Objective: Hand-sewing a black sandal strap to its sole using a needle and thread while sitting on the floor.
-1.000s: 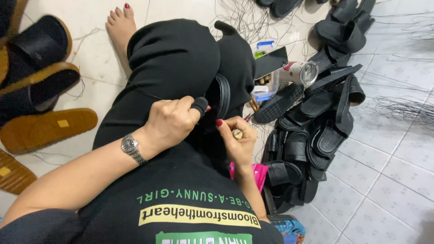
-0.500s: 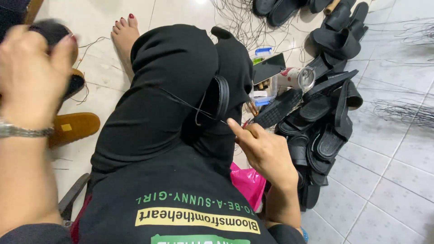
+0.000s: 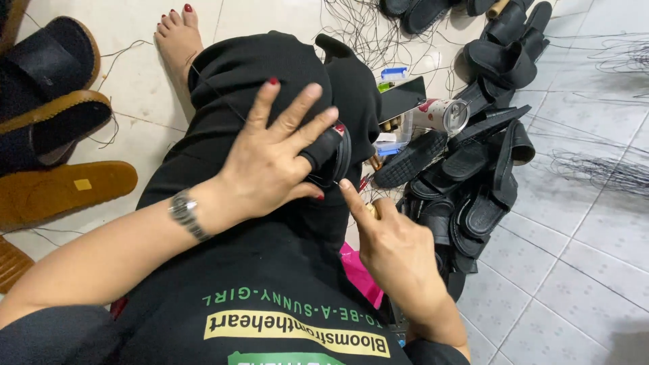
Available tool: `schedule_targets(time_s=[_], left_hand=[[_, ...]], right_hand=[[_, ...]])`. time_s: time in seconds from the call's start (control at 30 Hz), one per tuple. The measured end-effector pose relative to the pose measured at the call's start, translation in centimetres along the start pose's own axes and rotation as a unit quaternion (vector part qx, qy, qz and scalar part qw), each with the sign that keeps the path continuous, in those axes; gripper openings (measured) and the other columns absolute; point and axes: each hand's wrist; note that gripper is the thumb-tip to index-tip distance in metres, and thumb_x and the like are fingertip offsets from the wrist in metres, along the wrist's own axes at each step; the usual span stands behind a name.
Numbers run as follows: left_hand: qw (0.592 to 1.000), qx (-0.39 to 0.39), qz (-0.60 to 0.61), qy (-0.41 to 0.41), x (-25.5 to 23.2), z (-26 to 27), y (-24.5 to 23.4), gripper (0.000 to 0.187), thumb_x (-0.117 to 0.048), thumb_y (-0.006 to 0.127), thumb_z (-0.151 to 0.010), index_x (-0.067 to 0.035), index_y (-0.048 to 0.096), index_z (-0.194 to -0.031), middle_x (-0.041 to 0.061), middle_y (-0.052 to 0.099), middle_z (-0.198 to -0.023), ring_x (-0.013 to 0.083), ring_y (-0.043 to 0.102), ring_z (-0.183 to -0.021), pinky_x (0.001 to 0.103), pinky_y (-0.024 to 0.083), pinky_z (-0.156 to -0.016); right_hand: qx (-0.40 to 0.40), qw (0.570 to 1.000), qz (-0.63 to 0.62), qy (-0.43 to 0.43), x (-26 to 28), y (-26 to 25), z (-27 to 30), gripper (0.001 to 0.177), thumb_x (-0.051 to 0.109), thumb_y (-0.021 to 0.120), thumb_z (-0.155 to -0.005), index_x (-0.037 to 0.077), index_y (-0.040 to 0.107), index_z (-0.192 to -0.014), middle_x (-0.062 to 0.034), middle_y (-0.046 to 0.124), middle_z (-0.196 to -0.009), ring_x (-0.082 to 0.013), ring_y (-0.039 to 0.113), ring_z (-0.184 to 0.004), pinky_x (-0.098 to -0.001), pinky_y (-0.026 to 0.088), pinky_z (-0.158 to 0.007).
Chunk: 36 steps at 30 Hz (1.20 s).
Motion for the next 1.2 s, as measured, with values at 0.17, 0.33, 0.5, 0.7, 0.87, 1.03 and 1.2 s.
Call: schedule_targets(time_s=[0.17,0.33,0.5,0.7,0.87,1.03,1.2], left_hand=[[0.998,-0.040,0.049,0.023,0.1,-1.0,0.3,0.051,-0.063,0.094,-0.063,-0.016,0.074,-0.066,0.013,0.071,-0.141,0.0395,0.039,-0.148,0.064,0.015,-0.123],[0.997,-0.035,0.059,0.042,0.7,-0.7,0.1,0.051,-0.063,0.093,-0.065,-0.015,0.073,-0.065,0.012,0.071,-0.141,0.0356,0.038,-0.149,0.061,0.017,-0.124],[0.997,-0.032,0.066,0.040,0.4,-0.5,-0.1,0.052,-0.066,0.091,-0.068,-0.017,0.074,-0.067,0.011,0.071,-0.140,0.0397,0.038,-0.149,0.063,0.014,-0.123],[0.992,-0.035,0.105,0.057,1.4,-1.0,0.1,0.049,-0.056,0.094,-0.068,-0.014,0.070,-0.062,0.014,0.072,-0.136,0.0366,0.047,-0.144,0.064,0.020,-0.121],[0.991,-0.042,0.105,0.069,1.9,-1.0,0.2,0.057,-0.059,0.083,-0.088,-0.012,0.068,-0.061,0.015,0.074,-0.135,0.0354,0.050,-0.144,0.064,0.020,-0.122],[0.991,-0.064,0.074,0.093,1.7,-1.2,0.0,0.066,-0.066,0.070,-0.099,-0.012,0.069,-0.062,0.014,0.076,-0.132,0.0351,0.052,-0.142,0.062,0.021,-0.122],[0.995,0.022,-0.014,0.095,0.6,-0.4,-0.6,0.071,-0.077,0.088,-0.050,-0.009,0.072,-0.066,0.024,0.056,-0.152,0.0387,0.041,-0.149,0.064,0.019,-0.121]], right_hand=[[0.021,0.998,-0.044,0.025,0.0,0.8,-0.2,0.068,0.012,0.054,-0.089,0.028,0.041,-0.154,-0.0054,0.051,-0.082,-0.0293,0.054,-0.045,-0.0464,0.039,-0.031],[-0.093,0.960,-0.250,-0.081,-2.5,2.7,-1.4,0.050,0.002,0.063,-0.096,0.014,0.055,-0.144,-0.0062,0.060,-0.087,-0.0233,0.057,-0.061,-0.0373,0.051,-0.052],[-0.088,0.954,-0.266,-0.103,-3.7,2.6,-1.3,0.045,0.016,0.065,-0.099,0.004,0.050,-0.140,-0.0032,0.071,-0.091,-0.0197,0.069,-0.074,-0.0330,0.053,-0.064],[-0.099,0.956,-0.196,-0.193,-3.9,2.6,-3.7,0.024,0.010,0.064,-0.098,0.000,0.062,-0.120,-0.0073,0.053,-0.075,-0.0239,0.053,-0.053,-0.0371,0.042,-0.039],[-0.088,0.957,-0.180,-0.209,-4.1,2.4,-4.6,0.020,0.011,0.063,-0.097,0.003,0.061,-0.116,-0.0087,0.055,-0.080,-0.0262,0.055,-0.053,-0.0385,0.044,-0.040],[-0.103,0.961,-0.162,-0.201,-3.3,2.0,-4.7,0.017,0.013,0.061,-0.099,0.005,0.059,-0.114,-0.0094,0.050,-0.080,-0.0304,0.053,-0.054,-0.0415,0.040,-0.040],[-0.151,0.968,-0.125,-0.154,-1.7,2.4,-3.7,0.016,0.018,0.061,-0.100,0.008,0.059,-0.112,-0.0088,0.053,-0.077,-0.0319,0.057,-0.056,-0.0437,0.043,-0.039]])
Point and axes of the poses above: each hand's wrist, its own z-axis away from the middle knuckle, its own y-axis out of the palm, x = y × z
